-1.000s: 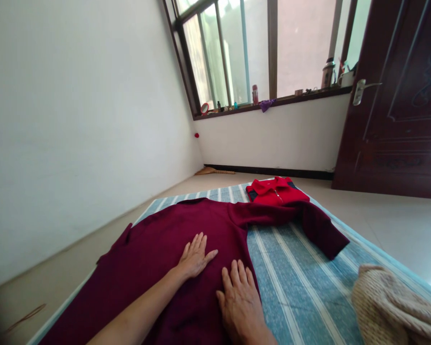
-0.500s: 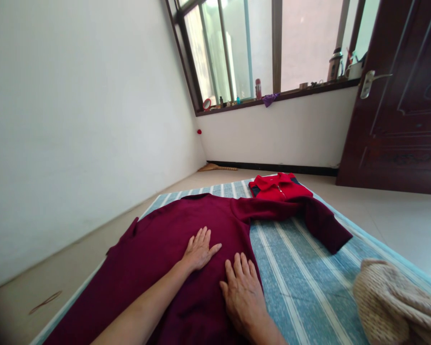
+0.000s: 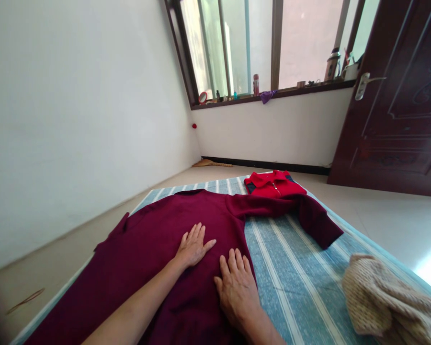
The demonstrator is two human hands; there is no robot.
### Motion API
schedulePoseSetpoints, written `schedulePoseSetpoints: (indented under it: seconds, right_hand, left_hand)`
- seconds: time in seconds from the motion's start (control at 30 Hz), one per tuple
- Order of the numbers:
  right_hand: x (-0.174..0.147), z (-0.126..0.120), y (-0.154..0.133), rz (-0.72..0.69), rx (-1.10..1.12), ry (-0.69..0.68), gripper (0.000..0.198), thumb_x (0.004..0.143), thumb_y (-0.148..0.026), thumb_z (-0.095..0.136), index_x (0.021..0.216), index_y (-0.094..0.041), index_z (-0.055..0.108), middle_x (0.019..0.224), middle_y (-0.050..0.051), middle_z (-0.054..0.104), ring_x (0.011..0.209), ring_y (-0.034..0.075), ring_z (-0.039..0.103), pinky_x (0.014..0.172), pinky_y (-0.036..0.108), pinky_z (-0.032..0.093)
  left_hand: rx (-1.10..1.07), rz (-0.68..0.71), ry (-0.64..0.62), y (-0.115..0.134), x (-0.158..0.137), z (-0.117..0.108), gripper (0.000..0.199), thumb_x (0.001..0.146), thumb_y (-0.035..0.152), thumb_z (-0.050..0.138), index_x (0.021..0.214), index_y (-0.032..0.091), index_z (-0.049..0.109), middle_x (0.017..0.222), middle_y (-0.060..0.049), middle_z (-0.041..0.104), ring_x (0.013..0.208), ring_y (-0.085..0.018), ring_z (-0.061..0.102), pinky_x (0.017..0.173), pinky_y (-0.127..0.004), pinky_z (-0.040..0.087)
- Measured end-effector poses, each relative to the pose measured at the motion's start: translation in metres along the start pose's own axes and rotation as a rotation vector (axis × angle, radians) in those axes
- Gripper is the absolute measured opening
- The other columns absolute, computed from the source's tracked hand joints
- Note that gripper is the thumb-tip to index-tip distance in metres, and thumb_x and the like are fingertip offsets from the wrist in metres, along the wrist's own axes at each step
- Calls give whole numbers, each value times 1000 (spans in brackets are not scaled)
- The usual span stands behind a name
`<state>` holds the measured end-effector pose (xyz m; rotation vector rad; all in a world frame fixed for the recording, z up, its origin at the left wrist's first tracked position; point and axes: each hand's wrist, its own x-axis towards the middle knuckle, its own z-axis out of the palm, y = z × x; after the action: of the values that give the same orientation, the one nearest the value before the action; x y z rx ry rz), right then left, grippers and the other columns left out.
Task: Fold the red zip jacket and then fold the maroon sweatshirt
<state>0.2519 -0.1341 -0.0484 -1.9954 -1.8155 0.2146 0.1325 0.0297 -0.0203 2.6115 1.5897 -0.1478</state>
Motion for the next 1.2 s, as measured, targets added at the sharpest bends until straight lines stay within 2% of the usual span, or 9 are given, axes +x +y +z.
schedulePoseSetpoints:
  seconds: [0.5,1.2]
  right_hand:
    - [-1,-3,-1,-8,-28,3,51,95,-44,35,139,-20,45,147,13,36,138,29,27,111,48,24]
    - [-4,-14,-3,-5,-78,-55,52,94,-40,37,141,-16,42,148,16,35,139,30,25,111,46,22]
  left_hand:
    - [-4,7,14,0,-1,0,87,85,70,15,147,10,22,156,-13,13,144,-26,5,114,-49,12]
    - [-21,11,-5,5,-2,-1,88,84,70,13,147,10,21,157,-12,9,144,-27,5,114,-48,10]
